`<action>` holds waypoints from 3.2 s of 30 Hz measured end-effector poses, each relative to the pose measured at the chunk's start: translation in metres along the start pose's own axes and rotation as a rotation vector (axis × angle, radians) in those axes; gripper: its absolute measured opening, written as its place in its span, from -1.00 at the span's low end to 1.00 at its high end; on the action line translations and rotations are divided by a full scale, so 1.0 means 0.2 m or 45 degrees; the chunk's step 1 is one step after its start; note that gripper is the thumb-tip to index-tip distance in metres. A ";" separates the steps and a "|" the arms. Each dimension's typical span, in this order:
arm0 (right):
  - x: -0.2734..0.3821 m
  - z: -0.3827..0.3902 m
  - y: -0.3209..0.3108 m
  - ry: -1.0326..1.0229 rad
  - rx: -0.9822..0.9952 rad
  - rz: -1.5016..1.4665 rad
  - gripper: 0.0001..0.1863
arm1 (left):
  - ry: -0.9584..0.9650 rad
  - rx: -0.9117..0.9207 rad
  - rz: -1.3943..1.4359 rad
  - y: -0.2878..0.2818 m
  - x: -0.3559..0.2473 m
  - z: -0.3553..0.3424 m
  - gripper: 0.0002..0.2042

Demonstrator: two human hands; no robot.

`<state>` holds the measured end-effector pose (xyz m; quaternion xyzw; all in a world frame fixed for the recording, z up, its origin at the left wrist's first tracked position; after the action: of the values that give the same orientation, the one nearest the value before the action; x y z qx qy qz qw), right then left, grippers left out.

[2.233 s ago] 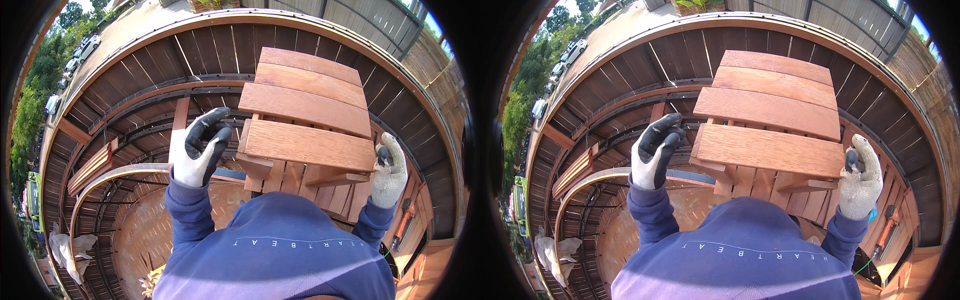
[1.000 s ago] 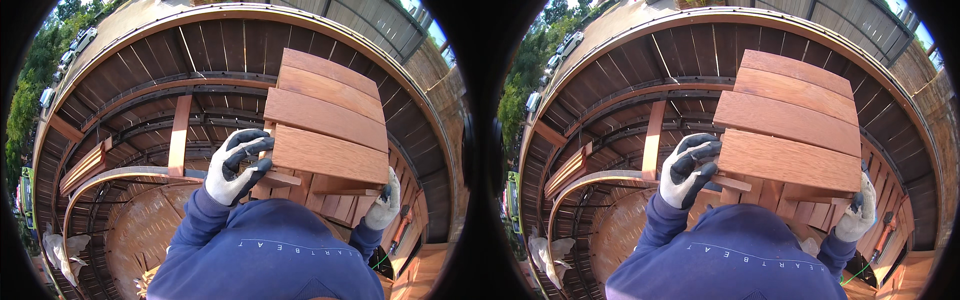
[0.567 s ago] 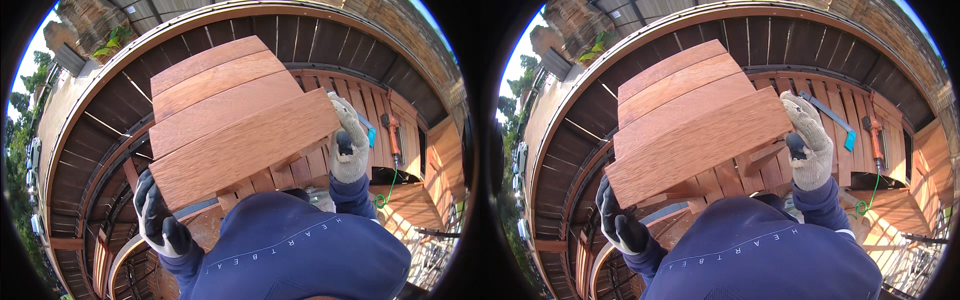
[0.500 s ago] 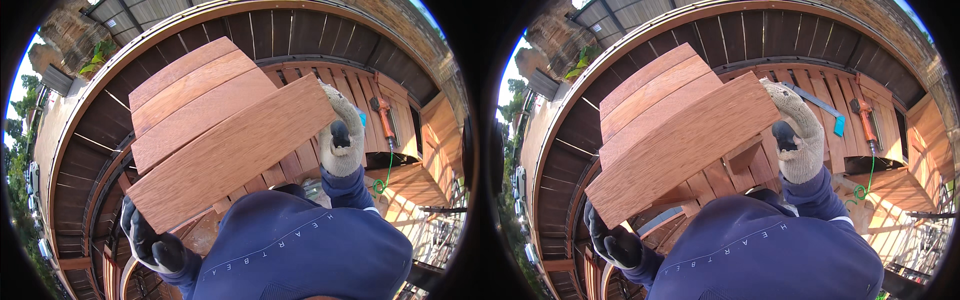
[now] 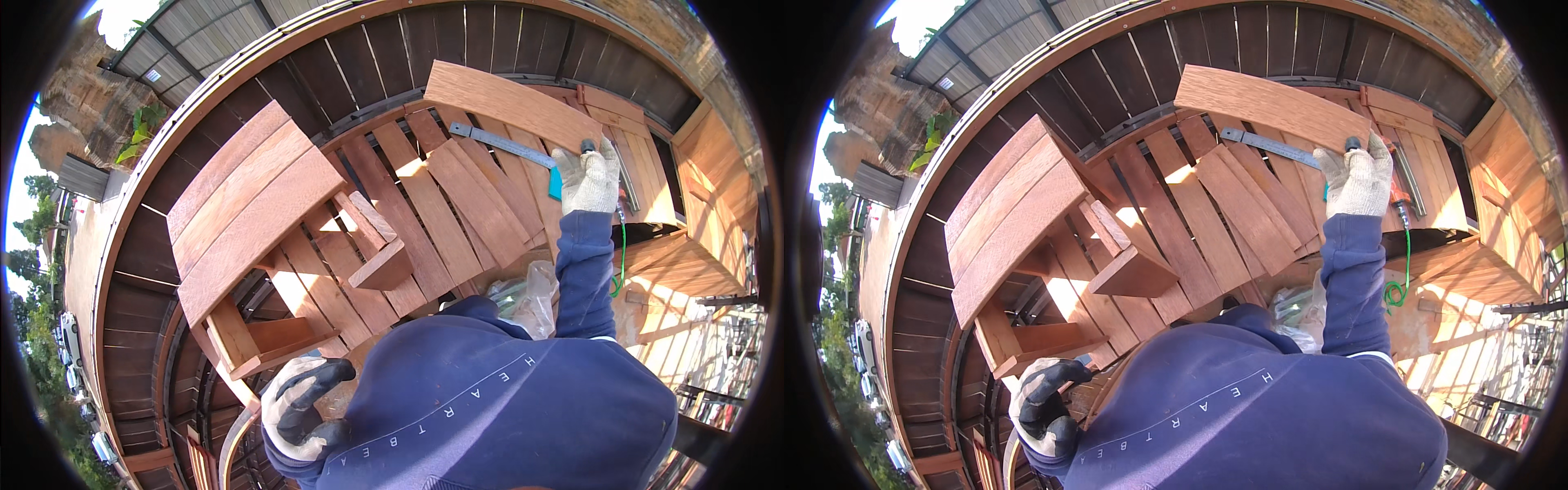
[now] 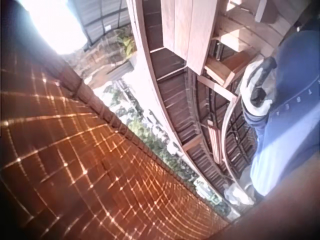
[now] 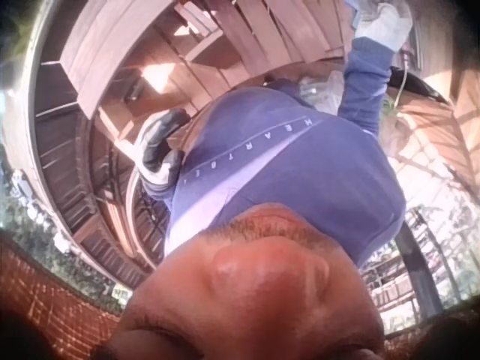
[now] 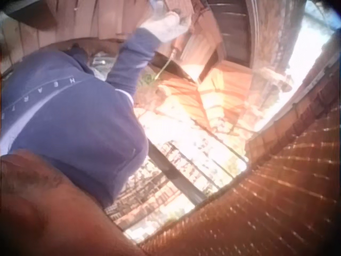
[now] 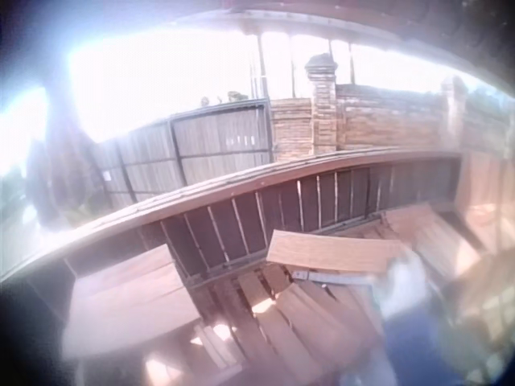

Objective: The person places wooden slats on top of a wooden box structure, checks their alignment with a speed square, and secures them with a pneumatic nail gun.

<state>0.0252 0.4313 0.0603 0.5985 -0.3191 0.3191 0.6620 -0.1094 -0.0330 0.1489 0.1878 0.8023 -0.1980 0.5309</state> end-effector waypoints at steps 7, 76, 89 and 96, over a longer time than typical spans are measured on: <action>-0.50 0.32 -0.07 0.205 0.245 0.252 -0.35 | -0.228 0.101 -0.254 0.22 0.14 0.01 -0.49; -0.02 1.56 1.09 -1.067 2.407 0.399 -0.30 | -0.642 -1.145 -0.356 -0.87 0.23 0.07 -0.63; -0.19 1.14 0.69 -0.558 1.411 0.517 -0.59 | -0.334 -1.071 0.050 -0.89 0.34 0.10 -0.45; -0.18 1.18 0.70 -0.623 1.419 0.526 -0.50 | -0.339 -1.038 0.069 -0.87 0.34 0.05 -0.51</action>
<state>-0.1183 0.2051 0.1330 0.8344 -0.3558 0.4123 0.0848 -0.2156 -0.1810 0.1036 -0.0436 0.7342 0.1266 0.6656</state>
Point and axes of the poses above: each hand's wrist, its own z-axis away from the middle knuckle, its own y-axis out of the palm, x = y × z, the point moved 9 cm from there along -z, towards the middle knuckle, and after that the axes turned 15 degrees about -x, right-handed, at the moved point
